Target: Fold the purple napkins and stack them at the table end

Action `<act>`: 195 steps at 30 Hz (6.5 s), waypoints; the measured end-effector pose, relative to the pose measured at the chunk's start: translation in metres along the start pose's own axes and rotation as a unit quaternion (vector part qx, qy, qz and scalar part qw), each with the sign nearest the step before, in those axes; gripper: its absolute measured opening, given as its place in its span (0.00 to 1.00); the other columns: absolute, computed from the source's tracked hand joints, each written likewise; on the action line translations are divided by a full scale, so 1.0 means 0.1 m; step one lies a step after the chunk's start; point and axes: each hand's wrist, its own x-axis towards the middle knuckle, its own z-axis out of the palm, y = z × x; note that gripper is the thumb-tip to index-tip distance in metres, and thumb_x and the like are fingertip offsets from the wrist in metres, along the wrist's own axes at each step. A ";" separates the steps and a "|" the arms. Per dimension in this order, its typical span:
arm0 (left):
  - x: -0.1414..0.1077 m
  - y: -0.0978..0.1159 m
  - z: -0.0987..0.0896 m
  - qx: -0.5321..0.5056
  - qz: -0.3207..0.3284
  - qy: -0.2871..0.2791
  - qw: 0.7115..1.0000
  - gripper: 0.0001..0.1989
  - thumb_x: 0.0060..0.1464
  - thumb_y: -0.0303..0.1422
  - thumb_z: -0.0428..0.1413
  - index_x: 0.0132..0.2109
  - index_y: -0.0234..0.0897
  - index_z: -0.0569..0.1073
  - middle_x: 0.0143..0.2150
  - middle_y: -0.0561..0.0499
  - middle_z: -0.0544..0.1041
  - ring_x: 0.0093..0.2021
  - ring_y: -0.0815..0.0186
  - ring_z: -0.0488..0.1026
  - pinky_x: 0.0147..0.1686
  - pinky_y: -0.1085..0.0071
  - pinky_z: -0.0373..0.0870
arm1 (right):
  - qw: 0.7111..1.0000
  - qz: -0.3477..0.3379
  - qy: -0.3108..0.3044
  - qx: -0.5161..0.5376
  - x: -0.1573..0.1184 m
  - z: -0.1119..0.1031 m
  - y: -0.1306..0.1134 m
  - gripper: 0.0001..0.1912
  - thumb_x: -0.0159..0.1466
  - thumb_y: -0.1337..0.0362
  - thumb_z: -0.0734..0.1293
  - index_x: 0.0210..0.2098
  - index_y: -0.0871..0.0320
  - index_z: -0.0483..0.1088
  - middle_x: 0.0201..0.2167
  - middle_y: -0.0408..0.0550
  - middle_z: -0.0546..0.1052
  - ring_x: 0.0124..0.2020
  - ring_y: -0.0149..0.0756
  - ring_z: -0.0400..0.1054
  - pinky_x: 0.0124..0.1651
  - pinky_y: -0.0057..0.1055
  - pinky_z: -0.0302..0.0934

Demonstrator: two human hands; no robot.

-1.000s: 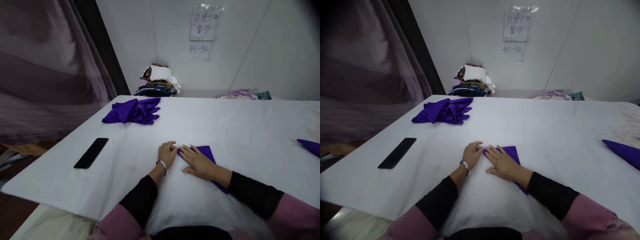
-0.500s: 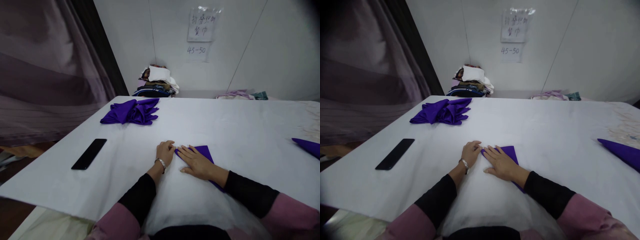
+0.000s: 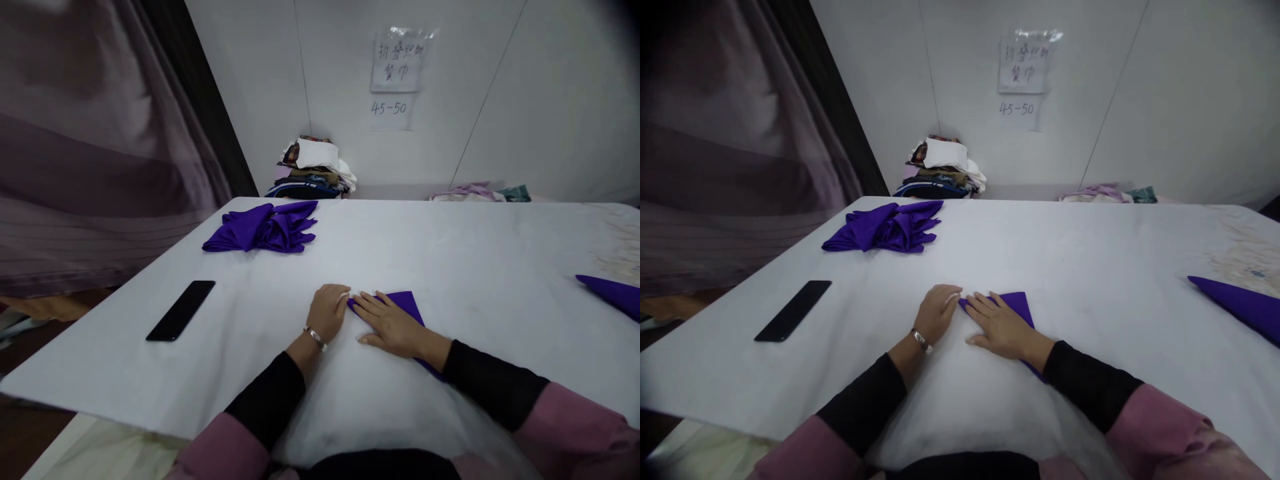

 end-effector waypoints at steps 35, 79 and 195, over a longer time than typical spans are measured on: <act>0.15 -0.19 0.05 0.206 0.162 -0.118 0.958 0.11 0.57 0.26 0.50 0.41 0.42 0.76 0.34 0.50 0.74 0.36 0.64 0.67 0.36 0.67 0.62 | 1.000 0.016 -0.009 0.017 -0.01 0.00 0.01 0.40 0.64 0.42 0.53 0.66 0.58 0.39 0.67 0.54 0.43 0.67 0.44 0.32 0.65 0.47 0.28; 0.00 -0.05 -0.09 0.062 -0.104 -0.087 0.989 0.09 0.55 0.37 0.52 0.37 0.42 0.76 0.36 0.53 0.75 0.39 0.67 0.71 0.39 0.70 0.66 | 1.000 0.021 -0.012 -0.008 0.01 -0.02 -0.02 0.38 0.64 0.41 0.50 0.66 0.58 0.45 0.66 0.54 0.44 0.66 0.44 0.33 0.64 0.48 0.29; -0.06 0.42 0.39 0.147 0.054 -0.257 0.954 0.45 0.52 0.60 0.37 0.66 0.29 0.49 0.68 0.43 0.43 0.68 0.56 0.37 0.65 0.55 0.37 | 0.976 0.213 0.033 -0.037 -1.53 0.09 -0.22 0.33 0.67 0.51 0.53 0.66 0.50 0.33 0.66 0.47 0.44 0.66 0.42 0.34 0.66 0.48 0.29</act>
